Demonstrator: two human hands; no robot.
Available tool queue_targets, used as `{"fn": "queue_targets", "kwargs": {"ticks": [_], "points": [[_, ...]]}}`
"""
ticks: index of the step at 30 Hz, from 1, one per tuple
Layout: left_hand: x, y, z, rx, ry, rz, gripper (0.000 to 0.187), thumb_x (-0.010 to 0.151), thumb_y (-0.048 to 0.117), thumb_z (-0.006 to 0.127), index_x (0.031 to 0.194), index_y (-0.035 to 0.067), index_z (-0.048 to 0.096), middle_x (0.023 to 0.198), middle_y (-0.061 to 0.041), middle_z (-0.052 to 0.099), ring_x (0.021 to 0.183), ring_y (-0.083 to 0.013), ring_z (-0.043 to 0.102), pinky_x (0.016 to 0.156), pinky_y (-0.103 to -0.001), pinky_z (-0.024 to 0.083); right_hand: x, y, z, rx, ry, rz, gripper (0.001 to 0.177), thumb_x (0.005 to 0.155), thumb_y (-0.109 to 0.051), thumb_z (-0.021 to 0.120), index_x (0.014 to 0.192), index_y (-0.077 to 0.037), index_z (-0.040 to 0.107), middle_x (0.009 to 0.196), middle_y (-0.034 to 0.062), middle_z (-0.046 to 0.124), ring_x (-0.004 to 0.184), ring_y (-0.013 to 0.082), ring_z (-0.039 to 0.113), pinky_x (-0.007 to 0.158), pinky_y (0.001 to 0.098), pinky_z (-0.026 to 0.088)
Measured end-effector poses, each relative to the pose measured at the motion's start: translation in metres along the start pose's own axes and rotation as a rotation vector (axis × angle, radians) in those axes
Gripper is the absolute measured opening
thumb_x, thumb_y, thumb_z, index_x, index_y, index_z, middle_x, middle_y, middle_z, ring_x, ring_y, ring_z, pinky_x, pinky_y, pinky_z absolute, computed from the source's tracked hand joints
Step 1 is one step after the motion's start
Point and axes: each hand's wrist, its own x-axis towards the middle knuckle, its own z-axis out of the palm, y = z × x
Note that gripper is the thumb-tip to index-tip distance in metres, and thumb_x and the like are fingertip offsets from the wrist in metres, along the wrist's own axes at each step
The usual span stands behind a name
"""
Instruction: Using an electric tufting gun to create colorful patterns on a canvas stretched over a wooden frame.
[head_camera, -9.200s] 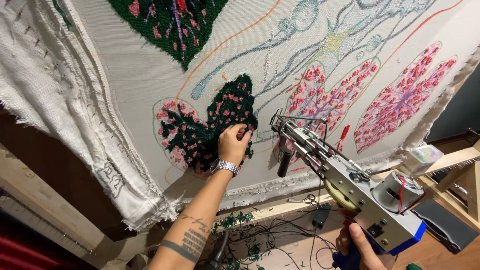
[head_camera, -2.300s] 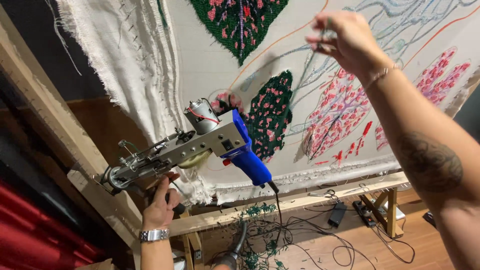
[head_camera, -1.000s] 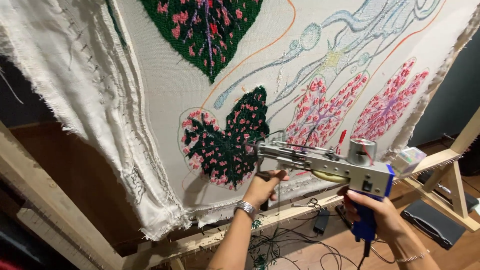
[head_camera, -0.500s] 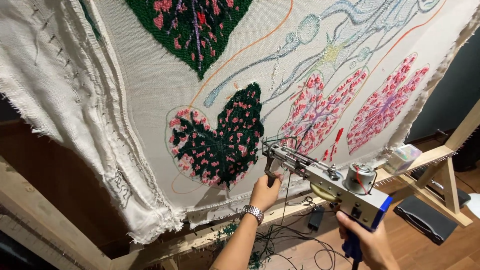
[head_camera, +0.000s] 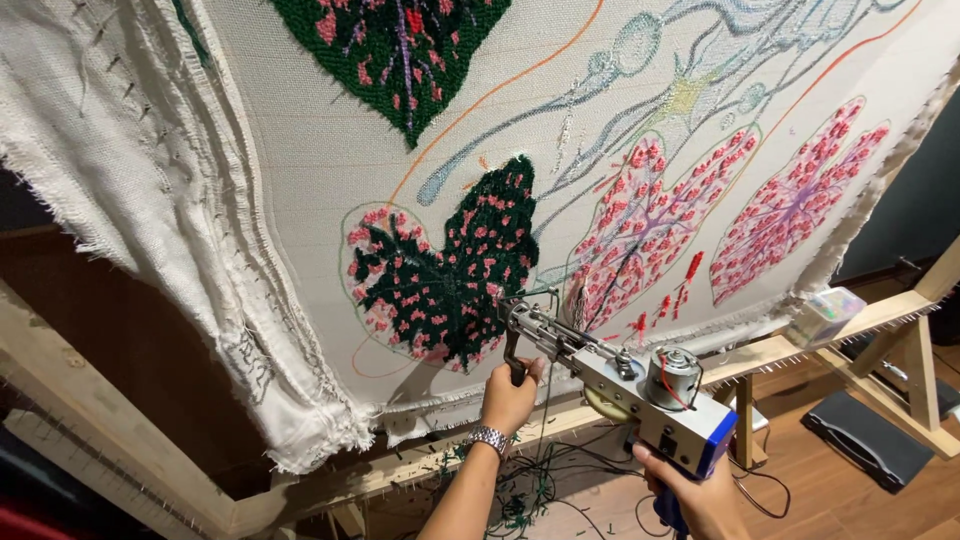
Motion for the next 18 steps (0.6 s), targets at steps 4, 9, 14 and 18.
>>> {"fn": "queue_targets", "kwargs": {"ticks": [4,9,14,18], "points": [[-0.003,0.003,-0.006,0.028,-0.019,-0.045,0.038,0.095,0.04,0.068,0.09,0.002,0.072,0.069,-0.005,0.069,0.059,-0.015,0.057,0.058,-0.034,0.046,-0.002,-0.001,0.007,-0.025,0.021,0.015,0.03,0.072,-0.004,0.083,0.095,0.007,0.066,0.063,0.0131,0.06,0.048,0.0218,0.056,0.045,0.0353,0.045],[-0.002,0.005,-0.018,0.008,0.031,0.041,0.036,0.095,0.039,0.067,0.089,0.004,0.075,0.071,-0.005,0.073,0.06,-0.0142,0.06,0.058,-0.034,0.045,-0.003,-0.017,0.016,-0.004,-0.025,-0.021,0.03,0.072,-0.006,0.081,0.094,0.006,0.065,0.065,0.0114,0.061,0.049,0.0214,0.057,0.044,0.0356,0.045],[-0.004,0.039,-0.041,-0.058,0.141,0.094,0.037,0.093,0.041,0.067,0.089,0.006,0.074,0.078,0.001,0.076,0.066,-0.0121,0.069,0.062,-0.031,0.051,-0.002,-0.042,0.021,-0.012,-0.107,-0.034,0.028,0.077,-0.008,0.078,0.097,0.006,0.065,0.067,0.0118,0.06,0.054,0.0212,0.058,0.047,0.0352,0.045],[0.001,0.048,-0.056,-0.104,0.19,0.213,0.043,0.095,0.045,0.068,0.085,0.003,0.072,0.076,-0.005,0.075,0.069,-0.0141,0.067,0.066,-0.031,0.052,-0.004,-0.053,0.023,0.209,-0.317,-0.084,0.031,0.083,-0.006,0.072,0.108,0.009,0.063,0.079,0.0121,0.062,0.065,0.0193,0.058,0.056,0.0347,0.047]]}}
